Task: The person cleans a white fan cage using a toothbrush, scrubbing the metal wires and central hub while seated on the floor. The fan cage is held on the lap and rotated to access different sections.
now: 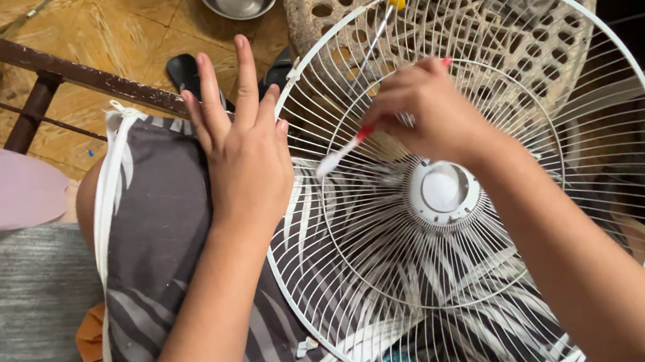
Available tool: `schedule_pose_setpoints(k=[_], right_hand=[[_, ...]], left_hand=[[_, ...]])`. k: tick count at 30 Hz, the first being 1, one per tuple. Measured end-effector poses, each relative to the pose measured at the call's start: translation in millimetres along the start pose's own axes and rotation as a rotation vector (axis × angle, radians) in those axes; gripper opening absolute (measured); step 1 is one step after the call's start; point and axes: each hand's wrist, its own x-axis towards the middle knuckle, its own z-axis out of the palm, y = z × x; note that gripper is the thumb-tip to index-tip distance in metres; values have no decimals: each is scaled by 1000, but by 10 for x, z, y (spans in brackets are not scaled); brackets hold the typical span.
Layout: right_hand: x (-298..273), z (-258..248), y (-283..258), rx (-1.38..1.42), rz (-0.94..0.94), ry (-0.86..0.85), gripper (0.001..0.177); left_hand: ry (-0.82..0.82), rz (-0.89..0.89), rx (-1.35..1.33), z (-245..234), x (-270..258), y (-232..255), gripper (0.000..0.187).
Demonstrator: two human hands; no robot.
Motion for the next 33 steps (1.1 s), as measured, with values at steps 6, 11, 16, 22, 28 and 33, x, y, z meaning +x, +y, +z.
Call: schedule_pose_setpoints(k=[6,11,16,22,28,33], right_hand=[[-26,28,-39,-21,-80,-51,8],[-33,57,-93,-28,-69,-211,10],[-85,83,-130,2,-115,-108,8],[-269,105,-182,62,-58,-276,8],[-731,234,-521,49,69,-144,14],[-1494,193,-668,152,408,-329,25]], left_hand=[[3,1,-5,-1,2,-9,38],[-14,-8,-4,-19,8,-6,37],[-17,0,13,-8,21,2,36],[-17,-1,18,-16,6,-5,37],[-20,-7,4,-20,-10,-1,36],[-39,-16,-6,-13,-5,13,36]])
